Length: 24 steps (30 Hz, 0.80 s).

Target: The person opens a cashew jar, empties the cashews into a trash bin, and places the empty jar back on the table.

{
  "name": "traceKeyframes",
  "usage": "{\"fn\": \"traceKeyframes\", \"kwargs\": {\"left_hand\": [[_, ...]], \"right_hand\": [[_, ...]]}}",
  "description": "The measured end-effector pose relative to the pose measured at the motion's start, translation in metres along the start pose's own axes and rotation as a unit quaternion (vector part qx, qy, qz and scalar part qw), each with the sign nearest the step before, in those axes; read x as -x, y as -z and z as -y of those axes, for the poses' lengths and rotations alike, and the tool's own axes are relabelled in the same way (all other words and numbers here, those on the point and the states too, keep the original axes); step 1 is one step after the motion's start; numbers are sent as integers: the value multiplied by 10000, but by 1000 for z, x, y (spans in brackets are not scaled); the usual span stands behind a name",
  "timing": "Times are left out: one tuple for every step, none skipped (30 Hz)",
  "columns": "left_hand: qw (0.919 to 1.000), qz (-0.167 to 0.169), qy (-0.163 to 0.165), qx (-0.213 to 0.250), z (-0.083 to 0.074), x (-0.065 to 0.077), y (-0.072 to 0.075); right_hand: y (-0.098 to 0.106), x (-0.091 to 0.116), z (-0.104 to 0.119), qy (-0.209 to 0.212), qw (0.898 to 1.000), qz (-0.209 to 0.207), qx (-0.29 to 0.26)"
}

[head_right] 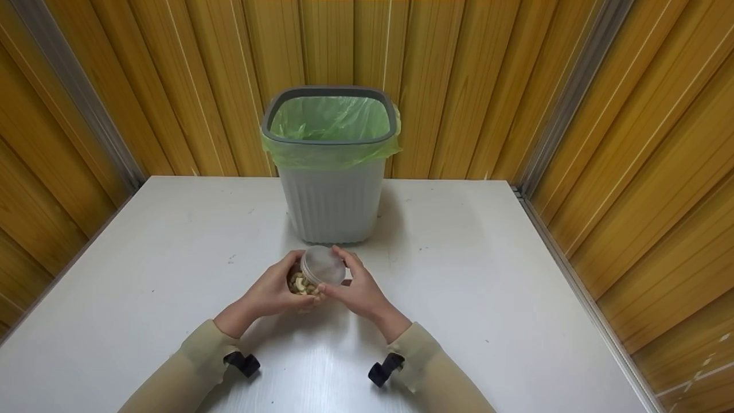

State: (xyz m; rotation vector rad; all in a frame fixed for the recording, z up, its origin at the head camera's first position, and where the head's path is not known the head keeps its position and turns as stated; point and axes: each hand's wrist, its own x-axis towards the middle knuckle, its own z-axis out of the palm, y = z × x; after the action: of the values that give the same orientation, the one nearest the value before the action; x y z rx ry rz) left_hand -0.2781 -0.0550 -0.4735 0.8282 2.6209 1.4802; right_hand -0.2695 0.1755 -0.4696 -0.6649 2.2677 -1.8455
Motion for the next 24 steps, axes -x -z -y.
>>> {"fn": "traceKeyframes", "kwargs": {"left_hand": [[10000, 5, 18, 28, 0, 0, 0], [10000, 0, 16, 17, 0, 0, 0], [10000, 1, 26, 25, -1, 0, 0], [10000, 3, 34, 31, -1, 0, 0], [10000, 3, 38, 24, -1, -1, 0], [10000, 5, 45, 18, -2, -1, 0], [10000, 6, 54, 10, -2, -1, 0], [10000, 3, 57, 3, -1, -1, 0], [10000, 3, 73, 18, -2, -1, 0], [10000, 1, 78, 18, -2, -1, 0], [10000, -4, 78, 6, -1, -1, 0], [10000, -8, 81, 17, -1, -1, 0], [10000, -14, 76, 9, -1, -1, 0], [10000, -18, 68, -3, -1, -1, 0], [10000, -21, 59, -16, -1, -1, 0], [10000, -26, 48, -26, -1, -1, 0], [10000, -33, 37, -29, -1, -1, 0], [10000, -37, 29, -26, -2, -1, 0], [10000, -43, 24, -34, -1, -1, 0], [10000, -44, 25, -26, -2, -1, 0], [10000, -48, 22, -26, -2, -1, 0], [10000, -47, 22, -20, -2, 0, 0], [10000, -47, 22, -22, -2, 0, 0], [10000, -44, 27, -30, -2, 0, 0]], "right_hand": [[0, 0, 0, 0, 10000, 17, 30], [0, 0, 0, 3, 10000, 25, 58], [0, 0, 1, -4, 10000, 27, 89], [-1, 1, 2, -36, 9999, 2, 123], [-1, 1, 2, -76, 9998, -43, 166], [-2, 1, 3, -125, 9996, -123, 215], [-3, 1, 4, -190, 9992, -223, 254], [-3, 1, 4, -240, 9988, -330, 284], [-4, 1, 5, -281, 9981, -442, 317], [-5, 1, 5, -318, 9974, -554, 344], [-6, 0, 5, -352, 9966, -650, 365], [-6, 0, 5, -383, 9959, -730, 376], [-7, -1, 5, -409, 9954, -783, 375], [-7, -1, 5, -420, 9951, -813, 366], [-7, -1, 5, -432, 9949, -835, 354], [-7, -1, 5, -435, 9949, -844, 335], [-8, -1, 5, -407, 9952, -834, 316], [-8, -1, 5, -390, 9954, -827, 302], [-8, -1, 5, -367, 9957, -802, 281], [-7, -1, 5, -346, 9960, -773, 269], [-7, -1, 5, -318, 9964, -744, 267], [-7, -1, 5, -290, 9967, -708, 271], [-7, 0, 4, -262, 9970, -668, 285], [-6, 0, 4, -249, 9973, -627, 303]]}}
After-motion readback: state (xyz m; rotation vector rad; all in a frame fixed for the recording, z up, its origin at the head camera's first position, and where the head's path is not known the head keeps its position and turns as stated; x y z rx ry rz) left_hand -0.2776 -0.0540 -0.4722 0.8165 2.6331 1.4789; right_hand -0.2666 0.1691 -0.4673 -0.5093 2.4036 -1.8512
